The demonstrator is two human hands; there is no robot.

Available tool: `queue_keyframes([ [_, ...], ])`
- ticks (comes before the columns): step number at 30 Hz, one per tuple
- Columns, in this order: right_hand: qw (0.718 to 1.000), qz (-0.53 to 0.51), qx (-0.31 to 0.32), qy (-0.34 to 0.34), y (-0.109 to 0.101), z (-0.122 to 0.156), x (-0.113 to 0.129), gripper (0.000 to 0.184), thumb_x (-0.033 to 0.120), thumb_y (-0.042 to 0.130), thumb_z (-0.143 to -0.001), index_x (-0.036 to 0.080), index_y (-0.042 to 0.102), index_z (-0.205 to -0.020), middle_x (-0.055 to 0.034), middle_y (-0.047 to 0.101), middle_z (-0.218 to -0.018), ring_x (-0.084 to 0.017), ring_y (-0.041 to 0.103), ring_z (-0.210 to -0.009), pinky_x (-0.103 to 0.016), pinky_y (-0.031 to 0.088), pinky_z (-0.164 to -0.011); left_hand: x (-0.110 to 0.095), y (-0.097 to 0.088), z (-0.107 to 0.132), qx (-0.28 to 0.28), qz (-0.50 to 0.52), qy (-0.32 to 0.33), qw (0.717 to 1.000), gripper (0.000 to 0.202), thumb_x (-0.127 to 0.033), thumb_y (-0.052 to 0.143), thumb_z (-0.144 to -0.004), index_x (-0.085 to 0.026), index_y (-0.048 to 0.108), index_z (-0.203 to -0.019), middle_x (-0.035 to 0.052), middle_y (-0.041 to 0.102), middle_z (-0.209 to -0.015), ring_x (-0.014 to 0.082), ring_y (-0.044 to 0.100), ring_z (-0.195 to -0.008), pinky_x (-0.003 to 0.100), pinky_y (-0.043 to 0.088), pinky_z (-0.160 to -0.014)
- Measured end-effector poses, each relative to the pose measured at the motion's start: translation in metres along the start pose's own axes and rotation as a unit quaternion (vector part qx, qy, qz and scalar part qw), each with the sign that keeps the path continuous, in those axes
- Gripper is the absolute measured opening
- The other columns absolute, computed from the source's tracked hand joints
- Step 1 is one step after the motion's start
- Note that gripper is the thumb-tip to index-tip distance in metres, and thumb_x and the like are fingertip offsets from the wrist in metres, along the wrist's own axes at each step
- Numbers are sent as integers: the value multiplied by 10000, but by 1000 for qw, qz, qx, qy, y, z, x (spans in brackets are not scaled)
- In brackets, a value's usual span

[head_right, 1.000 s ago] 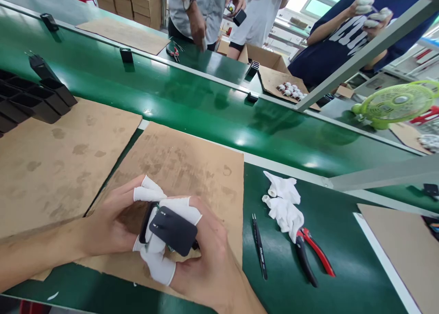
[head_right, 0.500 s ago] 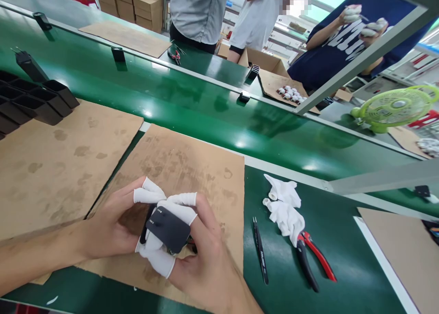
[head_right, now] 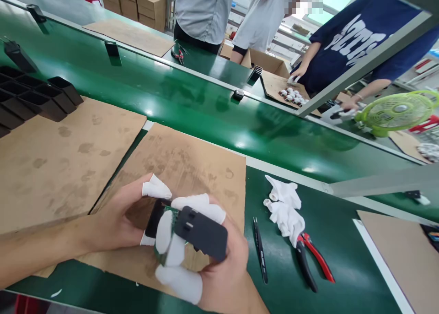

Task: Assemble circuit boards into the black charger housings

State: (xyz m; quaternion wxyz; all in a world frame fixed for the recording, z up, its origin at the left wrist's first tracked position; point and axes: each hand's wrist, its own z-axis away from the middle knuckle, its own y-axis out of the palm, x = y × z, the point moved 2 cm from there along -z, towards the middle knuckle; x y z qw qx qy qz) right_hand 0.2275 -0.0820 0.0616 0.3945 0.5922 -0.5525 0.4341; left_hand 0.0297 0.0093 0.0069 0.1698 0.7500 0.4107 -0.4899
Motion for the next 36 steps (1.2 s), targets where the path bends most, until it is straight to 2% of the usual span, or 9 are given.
queue_keyframes([
  [2, 1000, -9, 4, 4, -3, 0, 3, 365, 283, 1004, -889, 306, 815, -1201, -75, 803, -983, -322, 796, -872, -500, 708, -820, -2, 0, -2, 2, -7, 13, 1000, 518, -282, 1026, -866, -244, 705, -1270, 48, 702, -1115, 198, 720, -982, 291, 582, -839],
  [5, 999, -26, 9, 36, -6, 0, 0, 602, 328, 1042, -859, 332, 775, -1398, -65, 801, -977, -308, 795, -819, -485, 706, -775, -3, 0, -3, 0, -6, 30, 1000, 533, -314, 1024, -879, -247, 705, -1301, 55, 711, -1117, 201, 730, -985, 291, 593, -848],
  [7, 998, -32, 12, 57, -4, 0, -3, 705, 348, 1079, -816, 347, 761, -1445, -53, 790, -1001, -282, 783, -778, -473, 701, -758, -3, 1, -2, -1, -8, 37, 999, 534, -300, 1013, -888, -244, 699, -1316, 60, 708, -1117, 202, 730, -971, 298, 591, -838],
  [17, 997, 58, 12, 50, 4, -2, 0, 700, 277, 1071, -833, 339, 741, -1447, -41, 810, -1005, -286, 820, -827, -479, 708, -839, 1, 1, 2, 6, -19, 22, 1000, 557, -260, 1006, -856, -243, 672, -1300, 57, 667, -1079, 213, 681, -905, 314, 558, -740],
  [24, 997, 65, 3, 39, 4, -1, -4, 679, 252, 1068, -833, 354, 755, -1427, -66, 801, -1134, -270, 825, -829, -455, 729, -780, -1, -1, 0, -1, -42, 33, 999, 538, -260, 994, -870, -243, 660, -1291, 57, 674, -1072, 218, 695, -918, 319, 567, -761],
  [28, 996, 78, -3, 35, 3, 1, -7, 731, 223, 1083, -804, 401, 754, -1432, -65, 787, -1274, -299, 840, -965, -474, 727, -870, -1, -1, 1, 4, -41, 28, 999, 538, -198, 977, -857, -235, 663, -1293, 54, 666, -1066, 212, 684, -907, 311, 556, -743],
  [31, 993, 113, -4, 27, 2, 1, -6, 744, 227, 1097, -783, 417, 756, -1416, -51, 787, -1269, -318, 821, -1071, -473, 704, -928, -1, -1, 2, 5, -38, 28, 999, 557, -134, 953, -838, -230, 661, -1302, 54, 667, -1077, 210, 679, -914, 315, 556, -752],
  [36, 986, 164, 13, 3, 2, -2, -5, 697, 234, 1091, -796, 366, 751, -1390, -70, 797, -1238, -310, 810, -1081, -439, 700, -913, 0, 0, 2, 8, -46, 22, 999, 526, -87, 925, -811, -228, 657, -1240, 58, 672, -1079, 219, 674, -940, 327, 569, -768],
])
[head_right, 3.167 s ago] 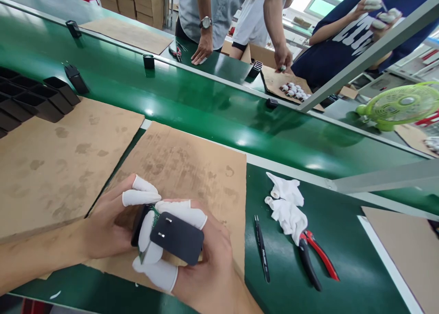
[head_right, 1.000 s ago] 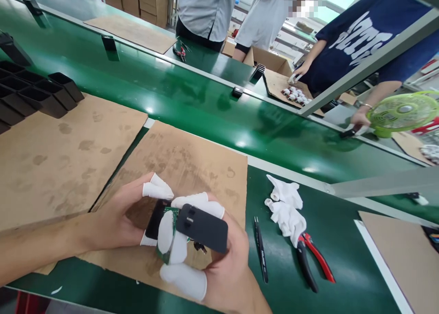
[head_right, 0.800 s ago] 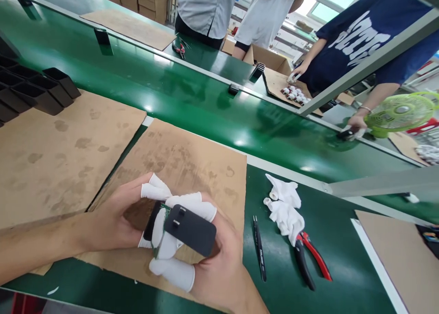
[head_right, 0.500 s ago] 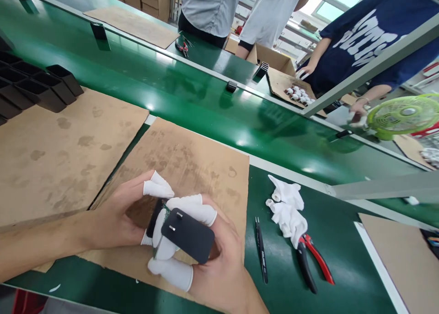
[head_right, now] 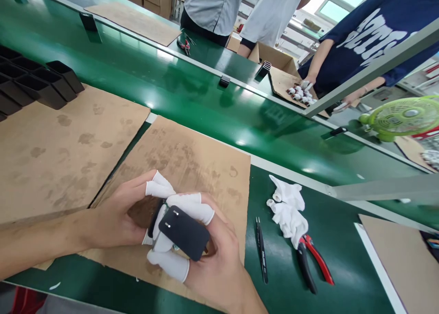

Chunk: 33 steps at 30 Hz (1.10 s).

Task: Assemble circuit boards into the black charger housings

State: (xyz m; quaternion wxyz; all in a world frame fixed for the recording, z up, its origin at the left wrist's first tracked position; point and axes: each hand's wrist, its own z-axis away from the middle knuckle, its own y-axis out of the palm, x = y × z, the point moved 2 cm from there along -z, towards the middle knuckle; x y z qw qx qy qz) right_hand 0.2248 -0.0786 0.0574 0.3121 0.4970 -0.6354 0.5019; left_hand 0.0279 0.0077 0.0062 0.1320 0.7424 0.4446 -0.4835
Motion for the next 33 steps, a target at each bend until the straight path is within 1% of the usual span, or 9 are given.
queue_keyframes([
  [7, 1000, 15, 11, 4, 0, -2, -1, 598, 308, 1065, -845, 342, 759, -1358, -85, 799, -1242, -314, 809, -1105, -449, 697, -948, 1, -1, -2, -4, 2, -4, 1000, 469, -93, 909, -809, -223, 656, -1182, 57, 672, -1059, 217, 679, -920, 324, 575, -744],
  [11, 1000, 16, 10, 9, 0, -2, 0, 585, 312, 1060, -851, 334, 754, -1349, -85, 787, -1210, -305, 805, -1046, -443, 701, -900, 0, -1, -2, -2, 0, -11, 1000, 439, -108, 918, -808, -226, 656, -1141, 53, 680, -1054, 215, 685, -913, 319, 572, -734],
  [16, 1000, 8, 13, -3, 0, 0, -1, 682, 244, 1051, -855, 343, 716, -1442, -76, 762, -1179, -288, 798, -999, -431, 702, -872, 0, -1, -2, 1, 0, -20, 1000, 480, -165, 960, -822, -227, 665, -1195, 54, 693, -1071, 211, 691, -910, 313, 561, -729],
  [21, 999, 34, 20, -3, -2, 4, -6, 728, 242, 1055, -839, 333, 710, -1473, -95, 763, -1197, -313, 798, -1010, -420, 714, -832, 0, 0, -2, 1, 11, -24, 1000, 454, -137, 944, -817, -218, 667, -1167, 53, 678, -1062, 207, 673, -902, 312, 546, -725],
  [26, 996, 70, 0, -64, -3, 8, -8, 906, 140, 1010, -840, 383, 604, -1612, -124, 764, -1341, -358, 799, -1125, -433, 728, -857, 0, 0, -1, 0, 14, -33, 999, 448, -119, 938, -809, -214, 671, -1157, 42, 665, -1050, 202, 665, -892, 311, 541, -728],
  [27, 995, 72, 0, -70, -3, 8, -7, 904, 122, 998, -842, 389, 604, -1611, -120, 766, -1339, -351, 800, -1115, -426, 728, -848, 0, 0, -1, 0, 16, -34, 999, 439, -114, 937, -809, -213, 671, -1145, 40, 662, -1048, 200, 667, -889, 309, 541, -727],
  [29, 996, 65, 8, -60, -3, 6, -6, 828, 123, 992, -852, 377, 644, -1559, -109, 775, -1296, -335, 801, -1075, -423, 725, -845, 0, 1, -1, 0, 19, -35, 999, 439, -111, 953, -795, -210, 668, -1114, 42, 661, -1053, 202, 672, -891, 307, 540, -725],
  [31, 997, 56, 18, -40, -4, 4, -6, 730, 165, 1007, -862, 349, 690, -1493, -110, 778, -1272, -328, 804, -1053, -431, 725, -860, 0, 1, -1, 2, 19, -37, 999, 445, -114, 972, -779, -207, 670, -1094, 43, 660, -1051, 203, 673, -889, 306, 537, -720],
  [33, 998, 52, 22, -28, -4, 4, -5, 691, 205, 1021, -867, 332, 707, -1469, -121, 776, -1292, -332, 809, -1063, -430, 723, -859, 0, 1, -2, 4, 19, -41, 999, 427, -119, 967, -786, -204, 678, -1087, 43, 657, -1043, 202, 671, -881, 306, 535, -716],
])
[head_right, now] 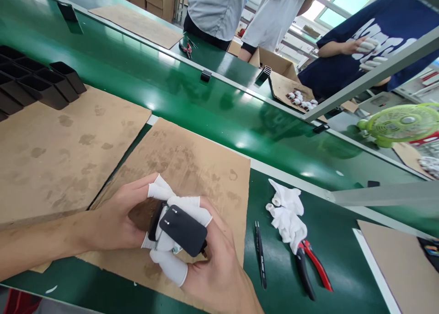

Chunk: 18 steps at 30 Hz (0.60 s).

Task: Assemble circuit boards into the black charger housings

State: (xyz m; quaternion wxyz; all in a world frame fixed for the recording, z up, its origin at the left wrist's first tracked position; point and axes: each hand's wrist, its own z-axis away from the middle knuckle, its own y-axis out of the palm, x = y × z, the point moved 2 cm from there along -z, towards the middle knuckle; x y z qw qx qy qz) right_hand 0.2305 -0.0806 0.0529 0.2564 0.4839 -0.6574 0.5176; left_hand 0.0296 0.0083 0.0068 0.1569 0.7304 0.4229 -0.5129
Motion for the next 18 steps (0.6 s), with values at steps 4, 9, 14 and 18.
queue_keyframes([
  [4, 1000, -6, -2, 7, 0, 1, 0, 716, 221, 1028, -871, 339, 697, -1496, -123, 779, -1314, -333, 822, -1063, -438, 724, -851, 0, 0, 0, -5, 0, 6, 1000, 382, -127, 936, -816, -211, 679, -1085, 46, 657, -1038, 201, 675, -867, 307, 541, -708],
  [9, 999, -19, -38, -6, 2, 2, 6, 763, 242, 1029, -868, 348, 674, -1535, -100, 824, -1188, -362, 836, -1060, -498, 735, -895, 0, -1, -1, -9, -9, 28, 1000, 475, -149, 979, -805, -225, 661, -1149, 51, 670, -1056, 218, 697, -915, 309, 566, -731],
  [14, 998, -23, -53, 6, 2, 3, 7, 706, 279, 1012, -872, 357, 701, -1501, -139, 805, -1305, -433, 820, -1166, -607, 729, -964, -1, -1, -1, -5, -11, 25, 1000, 464, -155, 967, -830, -220, 653, -1165, 62, 673, -1076, 220, 696, -930, 312, 565, -738],
  [18, 998, -17, -53, 6, 2, 4, 6, 716, 257, 1016, -859, 355, 713, -1500, -118, 802, -1314, -413, 823, -1176, -588, 729, -1000, -1, 0, -1, -3, -5, 27, 1000, 451, -104, 942, -813, -223, 648, -1134, 52, 663, -1070, 212, 693, -920, 303, 557, -730],
])
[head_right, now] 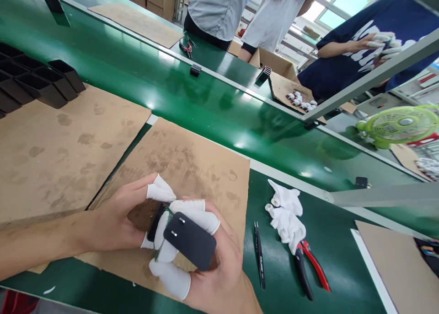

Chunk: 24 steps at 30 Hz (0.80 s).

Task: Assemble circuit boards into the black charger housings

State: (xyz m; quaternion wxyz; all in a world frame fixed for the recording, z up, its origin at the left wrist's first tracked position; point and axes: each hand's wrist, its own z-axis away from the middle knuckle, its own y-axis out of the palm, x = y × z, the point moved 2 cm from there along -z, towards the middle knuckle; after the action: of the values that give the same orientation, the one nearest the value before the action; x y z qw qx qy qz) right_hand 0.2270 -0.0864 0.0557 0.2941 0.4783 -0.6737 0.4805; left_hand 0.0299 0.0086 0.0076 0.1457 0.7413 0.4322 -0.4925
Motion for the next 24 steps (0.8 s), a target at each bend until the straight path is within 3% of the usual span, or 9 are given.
queue_keyframes([
  [8, 999, 20, 18, -37, 0, -1, -1, 786, 156, 1023, -855, 318, 678, -1542, -115, 778, -1337, -334, 809, -1184, -449, 710, -993, 0, 0, 1, -2, -10, -3, 1000, 481, -68, 937, -777, -215, 644, -1129, 52, 664, -1068, 217, 691, -923, 309, 548, -738],
  [13, 998, 37, 35, -41, -1, -3, -6, 813, 187, 1038, -850, 322, 667, -1561, -114, 783, -1353, -344, 805, -1227, -433, 696, -1023, -2, 0, 0, 5, -15, -9, 1000, 433, -66, 904, -799, -212, 651, -1118, 58, 675, -1062, 214, 691, -913, 315, 565, -743],
  [19, 997, 23, 46, -54, -1, -2, -7, 952, 76, 1007, -834, 387, 598, -1636, -96, 766, -1381, -318, 794, -1202, -404, 692, -972, 0, -1, 1, -5, -22, -7, 1000, 411, -90, 877, -811, -231, 682, -1144, 51, 689, -1050, 212, 683, -897, 317, 586, -747],
  [24, 997, 40, 66, -31, 0, -5, -6, 809, 132, 1005, -865, 335, 648, -1562, -111, 761, -1368, -308, 776, -1167, -419, 673, -985, 0, -1, 1, -6, -22, -12, 1000, 390, -98, 874, -815, -224, 685, -1132, 53, 688, -1048, 210, 678, -895, 314, 577, -740],
])
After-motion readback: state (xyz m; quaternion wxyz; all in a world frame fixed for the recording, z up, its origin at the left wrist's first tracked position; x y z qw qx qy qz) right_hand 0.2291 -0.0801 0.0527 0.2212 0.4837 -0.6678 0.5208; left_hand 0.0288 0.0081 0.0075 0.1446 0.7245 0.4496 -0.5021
